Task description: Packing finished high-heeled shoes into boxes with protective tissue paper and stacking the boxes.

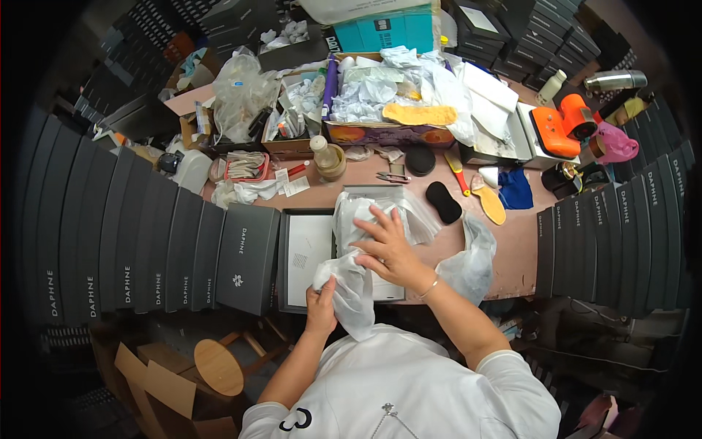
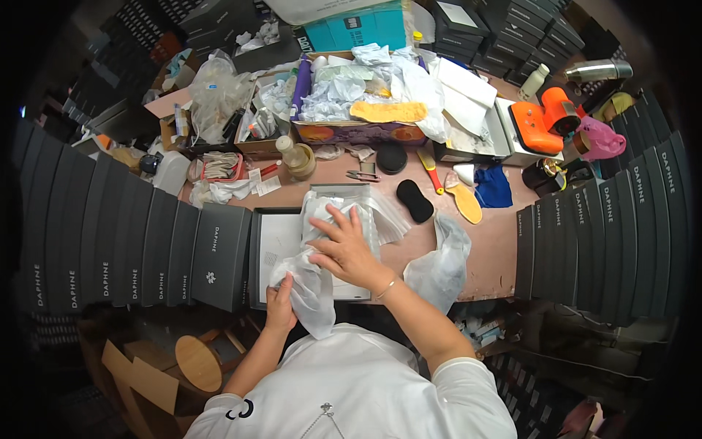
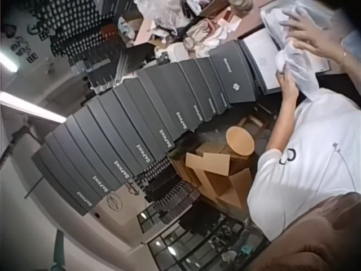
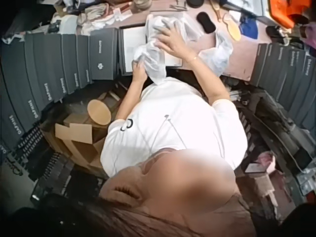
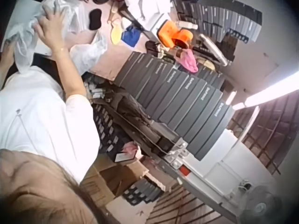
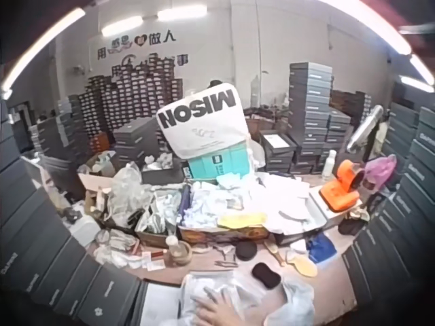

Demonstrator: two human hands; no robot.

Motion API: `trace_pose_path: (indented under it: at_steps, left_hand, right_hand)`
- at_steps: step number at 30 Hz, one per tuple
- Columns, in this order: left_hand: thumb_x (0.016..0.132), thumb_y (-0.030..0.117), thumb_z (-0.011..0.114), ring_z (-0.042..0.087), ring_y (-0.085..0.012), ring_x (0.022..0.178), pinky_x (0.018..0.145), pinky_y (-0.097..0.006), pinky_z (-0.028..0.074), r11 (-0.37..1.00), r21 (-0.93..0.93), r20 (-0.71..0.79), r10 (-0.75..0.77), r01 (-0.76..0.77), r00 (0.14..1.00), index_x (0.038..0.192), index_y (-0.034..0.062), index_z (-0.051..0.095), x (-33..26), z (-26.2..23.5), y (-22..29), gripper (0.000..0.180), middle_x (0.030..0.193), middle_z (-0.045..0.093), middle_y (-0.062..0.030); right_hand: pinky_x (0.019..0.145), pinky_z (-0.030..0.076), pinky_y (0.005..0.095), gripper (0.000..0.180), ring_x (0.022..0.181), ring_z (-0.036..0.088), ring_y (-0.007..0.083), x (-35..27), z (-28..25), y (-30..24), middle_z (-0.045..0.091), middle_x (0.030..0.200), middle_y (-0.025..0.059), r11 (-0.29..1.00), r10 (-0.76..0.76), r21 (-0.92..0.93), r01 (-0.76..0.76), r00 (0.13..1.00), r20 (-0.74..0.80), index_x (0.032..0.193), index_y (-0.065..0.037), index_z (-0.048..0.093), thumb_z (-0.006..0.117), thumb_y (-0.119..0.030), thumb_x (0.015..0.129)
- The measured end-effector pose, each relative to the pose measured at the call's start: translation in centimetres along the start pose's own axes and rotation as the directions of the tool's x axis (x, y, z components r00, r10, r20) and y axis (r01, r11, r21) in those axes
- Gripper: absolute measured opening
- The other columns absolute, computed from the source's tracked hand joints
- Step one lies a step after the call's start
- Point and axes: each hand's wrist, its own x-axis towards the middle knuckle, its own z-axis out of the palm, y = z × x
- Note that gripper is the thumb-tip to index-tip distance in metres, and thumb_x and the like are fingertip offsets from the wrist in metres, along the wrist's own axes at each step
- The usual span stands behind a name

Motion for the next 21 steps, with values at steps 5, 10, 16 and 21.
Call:
trace_pose_path:
  at_steps: [5, 10, 16, 21]
  left_hand:
    - [0.099, 0.046, 0.034, 0.051, -0.0268, 0.117, 0.098, -0.039, 0.045, 0.985, -0.119, 0.053, -0.122, 0.128, 0.991, 0.140, 0.0035, 0.036, 3.2, -3.1, -1.7, 0.059, 0.132, 0.048, -0.0143]
    - [0.098, 0.045, 0.037, 0.058, -0.0305, 0.110, 0.092, -0.045, 0.050, 0.740, -0.251, 0.513, -0.445, 0.624, 0.734, 0.135, 0.0009, 0.042, 3.3, -3.2, 5.5, 0.058, 0.127, 0.053, -0.0189]
    - [0.094, 0.035, 0.051, 0.060, -0.0199, 0.100, 0.086, -0.034, 0.049, 0.989, 0.065, -0.216, -0.119, 0.136, 0.969, 0.120, 0.0005, 0.054, 4.0, -7.3, 6.3, 0.044, 0.111, 0.060, -0.0112]
    - [0.098, 0.034, 0.044, 0.057, -0.0264, 0.105, 0.095, -0.037, 0.045, 0.798, 0.059, -0.648, 0.488, -0.600, 0.585, 0.121, -0.0008, 0.053, 2.7, -2.9, 16.4, 0.043, 0.115, 0.058, -0.0097]
  right_hand:
    - [0.109, 0.019, 0.0600, 0.020, 0.122, 0.047, 0.0307, -4.9, 4.3, -7.6, 0.059, 0.120, 0.0054, 0.924, -0.165, 0.381, 0.032, 0.932, 0.322, 0.100, -0.009, 0.065, 0.065, -0.019, 0.083]
    - [0.095, 0.040, 0.0489, 0.055, 0.112, 0.054, 0.0301, 0.5, -4.8, -2.4, 0.054, 0.124, 0.0151, 0.973, -0.020, -0.223, 0.057, 0.986, 0.165, 0.124, -0.009, 0.053, 0.073, -0.026, 0.076]
    - [0.072, 0.051, 0.0353, 0.059, 0.081, 0.064, 0.0351, -2.8, -2.9, 1.3, 0.064, 0.095, 0.0207, 0.942, 0.137, 0.216, -0.255, 0.885, 0.445, 0.121, -0.001, 0.052, 0.072, -0.038, 0.080]
    - [0.051, 0.046, 0.0295, 0.049, 0.055, 0.058, 0.0160, -6.1, -0.9, 5.8, 0.061, 0.070, 0.0104, 0.546, 0.685, 0.443, -0.711, 0.683, 0.252, 0.114, 0.003, 0.054, 0.068, -0.035, 0.086]
